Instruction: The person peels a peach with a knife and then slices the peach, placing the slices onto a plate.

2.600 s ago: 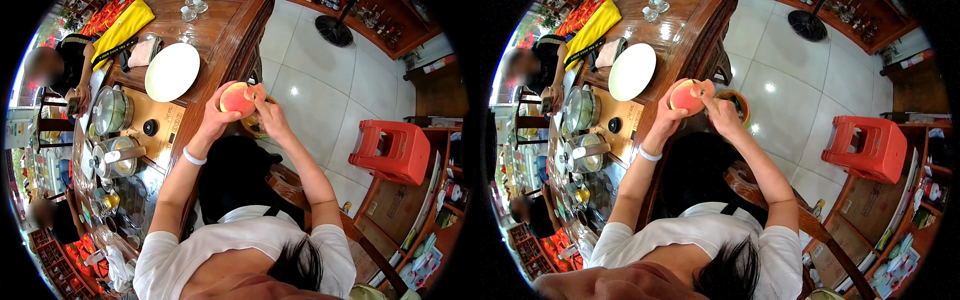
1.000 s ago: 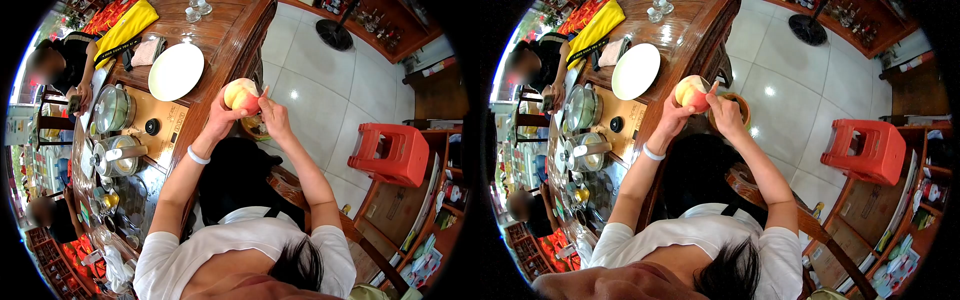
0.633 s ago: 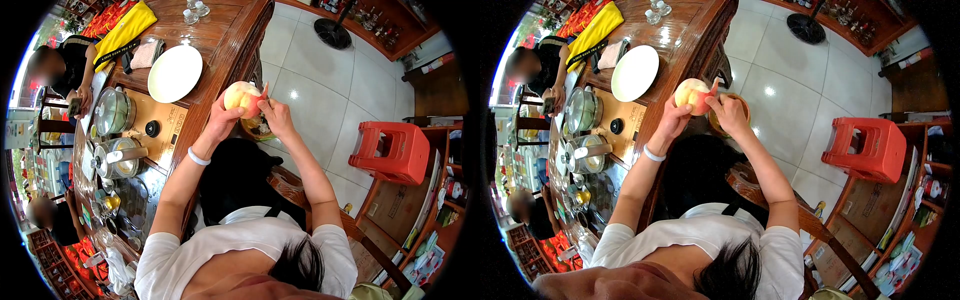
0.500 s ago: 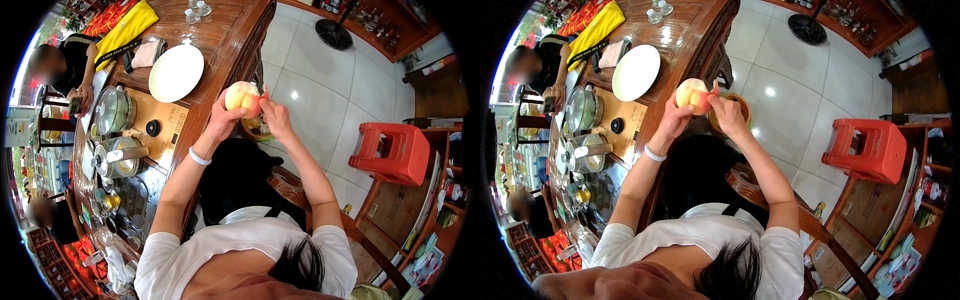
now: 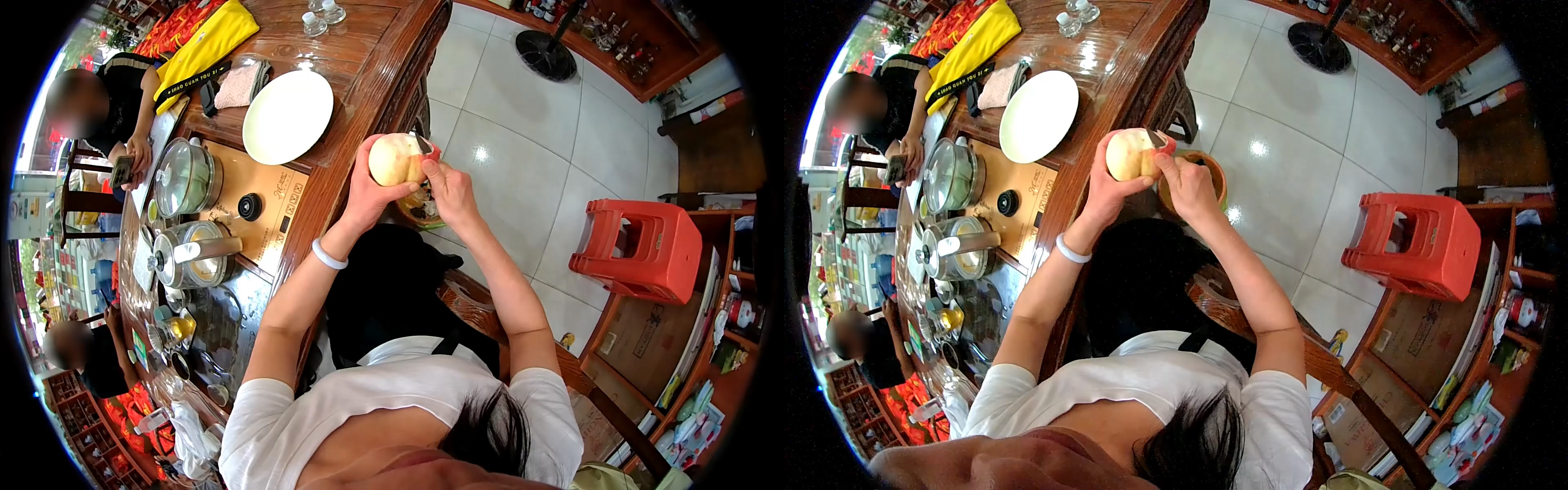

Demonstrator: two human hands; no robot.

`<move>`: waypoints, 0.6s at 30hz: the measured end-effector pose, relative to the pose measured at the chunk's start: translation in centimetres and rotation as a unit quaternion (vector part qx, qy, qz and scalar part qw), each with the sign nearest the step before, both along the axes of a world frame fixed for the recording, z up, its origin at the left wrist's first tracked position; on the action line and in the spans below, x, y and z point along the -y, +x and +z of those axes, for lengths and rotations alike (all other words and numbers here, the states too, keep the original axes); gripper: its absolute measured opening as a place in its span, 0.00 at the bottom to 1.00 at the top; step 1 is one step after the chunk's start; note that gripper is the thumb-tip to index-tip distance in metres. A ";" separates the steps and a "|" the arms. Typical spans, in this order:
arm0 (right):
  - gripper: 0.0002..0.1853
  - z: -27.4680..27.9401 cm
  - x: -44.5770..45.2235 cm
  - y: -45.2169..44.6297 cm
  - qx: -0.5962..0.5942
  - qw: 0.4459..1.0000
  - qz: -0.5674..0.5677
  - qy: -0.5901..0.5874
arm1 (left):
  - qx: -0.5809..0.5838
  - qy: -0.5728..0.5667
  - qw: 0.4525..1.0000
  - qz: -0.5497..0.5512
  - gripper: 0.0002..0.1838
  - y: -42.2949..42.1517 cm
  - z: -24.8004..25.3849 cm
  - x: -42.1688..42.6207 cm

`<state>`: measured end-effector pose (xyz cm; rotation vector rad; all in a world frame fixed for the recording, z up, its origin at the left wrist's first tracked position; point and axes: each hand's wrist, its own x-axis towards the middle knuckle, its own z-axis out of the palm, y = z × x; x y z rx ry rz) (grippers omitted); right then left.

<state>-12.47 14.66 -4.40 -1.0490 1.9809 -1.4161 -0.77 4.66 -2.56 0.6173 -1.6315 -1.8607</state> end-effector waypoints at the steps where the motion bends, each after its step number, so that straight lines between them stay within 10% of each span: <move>1: 0.31 -0.1 0.0 0.0 0.006 1.000 -0.009 -0.010 | 0.000 -0.009 1.000 -0.014 0.43 0.1 0.1 0.1; 4: 0.31 -0.6 0.0 -0.9 -0.019 1.000 -0.018 0.007 | -0.090 0.285 0.952 -0.063 0.42 0.2 0.9 0.6; 18: 0.34 -0.8 0.4 -0.6 -0.047 0.999 -0.024 -0.004 | -0.094 0.151 0.983 -0.041 0.38 0.1 0.3 0.3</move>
